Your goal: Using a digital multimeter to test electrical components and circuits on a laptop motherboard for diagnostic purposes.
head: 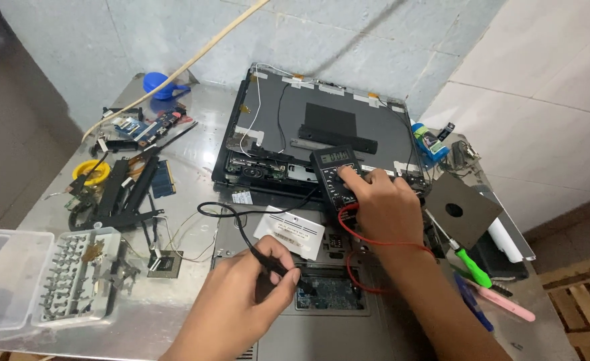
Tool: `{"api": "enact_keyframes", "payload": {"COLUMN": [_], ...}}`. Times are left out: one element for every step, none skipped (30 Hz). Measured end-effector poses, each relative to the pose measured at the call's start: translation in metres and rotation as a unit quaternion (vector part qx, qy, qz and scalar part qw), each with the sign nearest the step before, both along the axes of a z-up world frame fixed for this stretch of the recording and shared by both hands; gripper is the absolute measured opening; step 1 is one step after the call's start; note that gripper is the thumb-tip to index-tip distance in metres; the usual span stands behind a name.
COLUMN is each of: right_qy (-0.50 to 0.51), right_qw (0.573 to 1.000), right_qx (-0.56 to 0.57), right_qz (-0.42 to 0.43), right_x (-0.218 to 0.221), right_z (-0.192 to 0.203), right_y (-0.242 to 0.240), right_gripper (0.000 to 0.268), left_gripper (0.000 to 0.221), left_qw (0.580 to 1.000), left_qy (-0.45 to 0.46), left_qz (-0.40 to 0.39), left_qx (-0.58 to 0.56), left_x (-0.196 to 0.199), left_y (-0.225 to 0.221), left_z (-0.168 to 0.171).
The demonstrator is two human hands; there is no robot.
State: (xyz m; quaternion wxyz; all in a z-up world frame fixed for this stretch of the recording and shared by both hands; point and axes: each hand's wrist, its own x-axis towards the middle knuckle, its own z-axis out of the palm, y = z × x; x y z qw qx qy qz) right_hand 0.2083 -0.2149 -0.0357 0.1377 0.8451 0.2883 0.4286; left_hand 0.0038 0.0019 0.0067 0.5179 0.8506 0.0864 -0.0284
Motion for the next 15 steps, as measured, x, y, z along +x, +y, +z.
{"api": "enact_keyframes", "payload": {"right_qy": [0.000,-0.010,-0.020,-0.021,-0.002,0.017,0.016,0.042,0.068,0.068,0.079,0.090,0.089,0.103,0.116], "right_qw": [1.000,1.000,1.000,1.000,1.000,1.000,1.000,0.999,0.997,0.997,0.996,0.995,0.995,0.993,0.991], "right_qx": [-0.001,-0.001,-0.001,-0.002,0.005,0.013,0.013,0.026,0.039,0.039,0.038,0.036,0.037,0.047,0.057], "right_qz": [0.000,0.002,0.003,0.002,-0.002,-0.006,-0.005,-0.007,-0.011,-0.011,-0.016,-0.021,-0.021,-0.024,-0.026], "right_x": [-0.001,-0.002,-0.003,-0.005,-0.006,-0.008,-0.007,-0.007,-0.007,-0.008,-0.009,-0.009,-0.011,-0.013,-0.015], "right_z": [0.002,0.004,0.006,0.007,0.008,0.009,0.009,0.009,0.009,0.011,0.013,0.015,0.016,0.016,0.017], "right_y": [0.000,0.001,0.001,0.001,0.001,0.002,0.002,0.001,-0.001,0.000,0.001,0.002,0.001,0.001,0.000], "right_gripper": [0.068,0.038,0.010,0.010,0.008,0.010,0.010,0.019,0.030,0.030,0.032,0.033,0.033,0.030,0.029], "left_gripper": [0.006,0.007,0.008,0.008,0.007,0.006,0.006,0.007,0.008,0.008,0.007,0.008,0.008,0.008,0.009], "left_qw": [1.000,1.000,1.000,1.000,1.000,0.999,0.999,0.999,0.999,0.999,1.000,1.000,1.000,1.000,0.999], "left_qy": [0.000,0.005,0.010,0.009,0.027,0.045,0.045,0.040,0.035,0.035,0.019,0.003,0.003,0.017,0.032], "left_qz": [0.000,0.001,0.000,0.000,0.002,0.005,0.006,0.003,-0.002,-0.002,0.001,0.003,0.003,0.001,-0.002], "left_qx": [-0.001,0.000,0.000,0.000,0.004,0.007,0.008,0.016,0.023,0.023,0.017,0.012,0.012,0.015,0.018], "left_x": [0.000,0.000,0.000,0.000,0.001,0.001,0.002,0.003,0.003,0.003,0.003,0.003,0.003,0.003,0.003], "left_y": [0.000,0.000,0.000,-0.001,-0.001,-0.001,0.000,0.000,0.000,0.000,0.000,0.000,0.000,0.000,0.000], "left_z": [0.001,0.002,0.003,0.004,0.005,0.007,0.006,0.004,0.002,-0.001,-0.003,-0.005,-0.002,0.000,0.002]}}
